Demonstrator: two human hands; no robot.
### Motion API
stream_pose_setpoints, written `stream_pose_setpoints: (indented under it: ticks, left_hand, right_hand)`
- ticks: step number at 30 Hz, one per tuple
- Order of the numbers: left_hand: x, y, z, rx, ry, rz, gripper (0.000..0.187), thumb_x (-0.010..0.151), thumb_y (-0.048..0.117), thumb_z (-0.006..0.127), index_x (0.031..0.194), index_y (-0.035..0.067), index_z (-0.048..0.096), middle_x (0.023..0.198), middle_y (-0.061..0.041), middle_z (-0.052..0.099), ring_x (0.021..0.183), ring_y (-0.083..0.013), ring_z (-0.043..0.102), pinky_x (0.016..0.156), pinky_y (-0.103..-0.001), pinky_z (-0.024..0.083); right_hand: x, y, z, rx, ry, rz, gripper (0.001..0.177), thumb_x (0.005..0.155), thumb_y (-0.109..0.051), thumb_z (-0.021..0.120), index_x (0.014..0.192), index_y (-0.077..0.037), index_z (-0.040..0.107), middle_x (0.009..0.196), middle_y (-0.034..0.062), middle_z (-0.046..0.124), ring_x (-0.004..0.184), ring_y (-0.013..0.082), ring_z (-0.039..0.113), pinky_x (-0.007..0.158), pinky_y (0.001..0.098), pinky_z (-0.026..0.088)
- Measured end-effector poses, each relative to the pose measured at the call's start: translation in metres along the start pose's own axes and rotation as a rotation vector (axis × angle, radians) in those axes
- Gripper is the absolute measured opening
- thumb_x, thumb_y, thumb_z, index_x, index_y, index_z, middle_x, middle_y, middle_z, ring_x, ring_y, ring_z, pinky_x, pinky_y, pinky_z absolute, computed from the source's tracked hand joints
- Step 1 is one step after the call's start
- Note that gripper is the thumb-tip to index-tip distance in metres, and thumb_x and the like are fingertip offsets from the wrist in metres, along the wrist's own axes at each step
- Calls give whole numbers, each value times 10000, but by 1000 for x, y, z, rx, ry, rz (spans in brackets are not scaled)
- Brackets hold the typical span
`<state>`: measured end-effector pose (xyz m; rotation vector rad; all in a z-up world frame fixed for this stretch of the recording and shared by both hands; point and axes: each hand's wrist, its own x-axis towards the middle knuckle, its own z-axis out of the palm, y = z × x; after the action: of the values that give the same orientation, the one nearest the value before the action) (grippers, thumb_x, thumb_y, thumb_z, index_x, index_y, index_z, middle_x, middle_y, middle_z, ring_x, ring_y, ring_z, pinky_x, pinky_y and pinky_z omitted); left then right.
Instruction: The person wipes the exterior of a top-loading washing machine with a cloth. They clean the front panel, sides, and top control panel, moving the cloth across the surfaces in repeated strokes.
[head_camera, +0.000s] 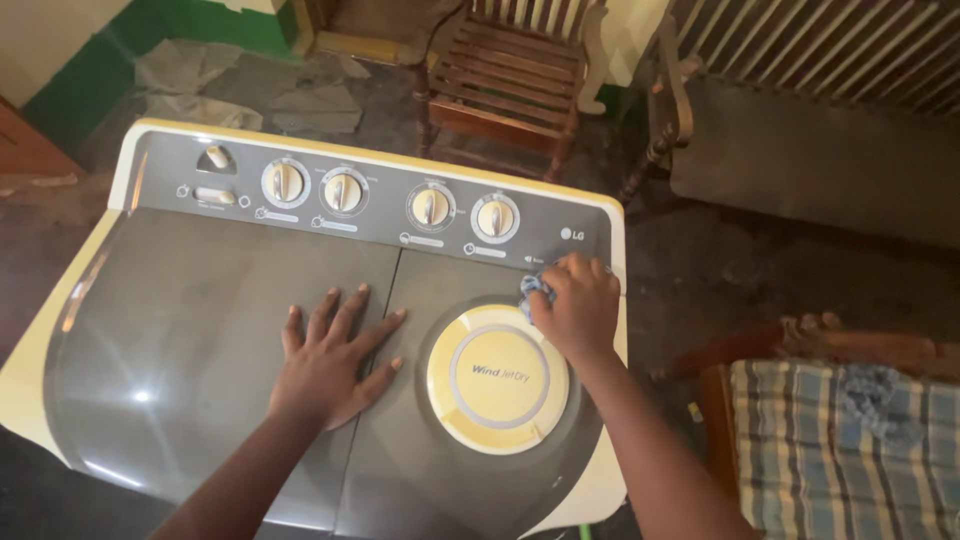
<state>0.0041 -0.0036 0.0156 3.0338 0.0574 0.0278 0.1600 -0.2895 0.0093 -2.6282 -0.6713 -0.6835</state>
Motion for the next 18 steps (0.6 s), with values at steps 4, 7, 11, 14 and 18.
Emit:
stream_pose_setpoints:
  ticks: [4, 7, 11, 14, 18]
  left_hand:
    - [2, -2, 7, -20, 34, 26, 701, 861, 656, 491, 1537, 507, 386, 1679, -58, 236, 1501, -357, 159, 1153, -677, 54]
    - [2, -4, 7, -30, 32, 43, 702, 872, 643, 479, 1551, 493, 378, 1676, -76, 235, 1495, -370, 152, 1139, -687, 54]
    - [-3, -5, 3, -47, 59, 75, 653, 893, 648, 461, 1514, 465, 378, 1634, -91, 251, 1502, -385, 168, 1141, -704, 70]
    - [-1, -3, 0, -49, 54, 99, 645, 911, 654, 442, 1519, 448, 378, 1634, -97, 261, 1500, -405, 184, 1139, -714, 80]
    - [-10, -6, 6, -44, 115, 117, 635, 932, 650, 419, 1523, 419, 388, 1639, -110, 281, 1504, -415, 217, 1146, -723, 106]
  right_hand:
    - [-30, -16, -7, 14, 6, 51, 183, 784, -247, 676, 883, -112, 747, 1021, 59, 677, 1009, 307, 609, 845, 495, 444]
    - [-52, -43, -20, 15, 57, 81, 181, 789, -245, 675, 891, -109, 739, 1018, 64, 666, 1027, 308, 608, 865, 503, 438]
    - [-95, -96, -44, -35, 56, 80, 202, 758, -279, 701, 851, -103, 735, 962, 74, 645, 978, 302, 601, 879, 516, 442]
    - [-113, -124, -54, -92, 17, 158, 189, 733, -278, 697, 806, -110, 743, 917, 61, 640, 941, 282, 613, 858, 505, 460]
    - [-101, -116, -44, -159, -48, 210, 193, 784, -307, 706, 808, -126, 766, 913, 58, 648, 919, 293, 618, 791, 510, 460]
